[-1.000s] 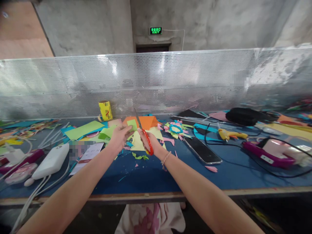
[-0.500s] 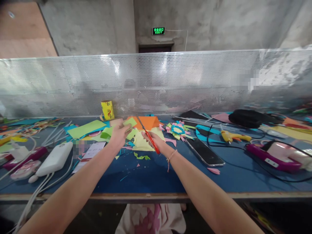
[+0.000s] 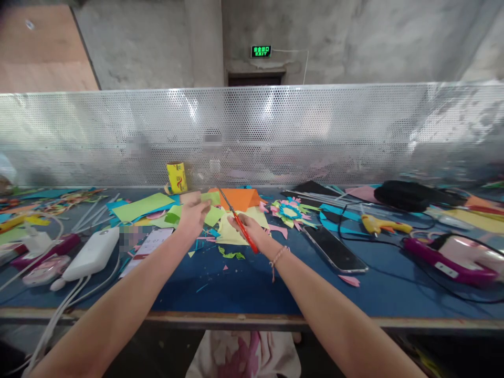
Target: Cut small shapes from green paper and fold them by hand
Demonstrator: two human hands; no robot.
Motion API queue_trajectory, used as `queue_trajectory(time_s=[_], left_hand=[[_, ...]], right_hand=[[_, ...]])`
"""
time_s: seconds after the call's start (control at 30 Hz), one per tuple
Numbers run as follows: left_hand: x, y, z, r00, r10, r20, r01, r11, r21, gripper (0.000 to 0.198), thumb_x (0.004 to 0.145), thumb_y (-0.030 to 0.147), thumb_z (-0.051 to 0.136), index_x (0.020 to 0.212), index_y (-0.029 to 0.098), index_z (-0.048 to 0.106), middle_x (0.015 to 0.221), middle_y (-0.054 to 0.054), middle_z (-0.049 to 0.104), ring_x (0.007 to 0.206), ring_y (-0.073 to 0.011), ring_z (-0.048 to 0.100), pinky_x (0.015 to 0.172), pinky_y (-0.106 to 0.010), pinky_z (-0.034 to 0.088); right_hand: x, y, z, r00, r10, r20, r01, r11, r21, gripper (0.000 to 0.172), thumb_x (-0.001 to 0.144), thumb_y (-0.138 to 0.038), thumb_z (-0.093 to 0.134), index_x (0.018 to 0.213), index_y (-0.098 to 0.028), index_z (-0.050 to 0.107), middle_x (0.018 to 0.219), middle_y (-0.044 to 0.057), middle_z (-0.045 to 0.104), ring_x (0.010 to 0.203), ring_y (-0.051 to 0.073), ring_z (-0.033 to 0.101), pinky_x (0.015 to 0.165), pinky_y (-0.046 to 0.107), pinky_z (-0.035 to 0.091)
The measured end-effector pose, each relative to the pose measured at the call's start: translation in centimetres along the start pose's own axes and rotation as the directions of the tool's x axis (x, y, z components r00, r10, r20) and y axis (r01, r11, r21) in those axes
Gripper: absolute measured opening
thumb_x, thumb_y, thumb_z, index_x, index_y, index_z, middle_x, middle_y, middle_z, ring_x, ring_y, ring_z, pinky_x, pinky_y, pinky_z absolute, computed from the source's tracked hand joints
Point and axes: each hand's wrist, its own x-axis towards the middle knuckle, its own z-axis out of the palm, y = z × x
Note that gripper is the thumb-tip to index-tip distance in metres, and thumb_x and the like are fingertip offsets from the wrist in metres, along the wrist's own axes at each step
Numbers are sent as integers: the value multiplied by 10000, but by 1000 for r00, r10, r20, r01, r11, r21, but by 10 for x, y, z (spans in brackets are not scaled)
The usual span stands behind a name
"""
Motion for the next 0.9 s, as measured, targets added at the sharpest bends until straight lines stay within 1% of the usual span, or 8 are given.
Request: queue_trajectory(time_s=[0.13,0.23,0.37,0.5,0.57,0.67,0.77,0.9], left_hand=[[1,1,0,1000,-21,-5,21,999,43,149,523,125,614,670,140,600,546,26,568,472,-65,487,510,-203,385],[1,3,1,1000,-23,-1,23,1000,20,172,533,123,590,703,144,592,600,14,596,524,-79,528,560,-217,414],[-1,4,2,997,-34,62,37,998,-51,221,538,112,604,755,142,577,652,6,606,621,-97,570,677,-268,460],[-2,3,2,996,-12,85,15,999,-36,247,556,159,647,794,143,578,753,-22,629,678,-113,590,717,-293,469],[-3,2,3,997,-5,77,6,1000,-12,224,569,202,661,772,144,585,756,-24,629,676,-111,588,693,-270,468],[-4,1,3,998,-2,60,0,1000,32,204,569,242,679,728,147,594,707,-12,615,658,-104,576,655,-241,459],[-6,1,4,998,-13,54,9,997,72,205,553,253,697,689,138,595,643,-4,592,622,-105,564,633,-244,454],[-7,1,5,997,-64,53,58,993,101,237,524,238,716,699,132,597,585,10,561,571,-104,542,622,-267,454]], right_hand=[[1,1,-5,998,-64,-7,63,994,-87,384,688,-555,526,712,-180,450,539,-59,372,403,43,335,368,184,262],[1,-2,-7,998,-70,-3,70,991,-117,376,686,-547,532,695,-182,443,543,-57,377,414,48,349,374,187,264],[1,-5,-8,995,-85,-47,78,988,-133,369,635,-521,598,670,-185,449,533,-48,382,447,71,357,388,207,281],[0,-7,-8,991,-121,-60,111,983,-146,347,632,-484,622,657,-185,447,567,-30,417,487,82,379,421,223,311],[-1,-8,-6,996,-79,-38,73,987,-140,355,651,-500,596,671,-186,433,554,-42,397,457,68,362,406,216,294],[-5,-13,-1,999,3,38,0,996,-84,387,681,-554,527,692,-187,409,532,-63,367,400,47,327,371,200,254],[-11,-20,4,995,0,100,2,1000,-21,415,673,-585,507,668,-192,374,499,-75,353,377,44,324,359,193,249],[-18,-30,7,993,-8,116,11,1000,-26,434,666,-602,503,634,-191,365,476,-71,364,367,49,341,350,198,266]])
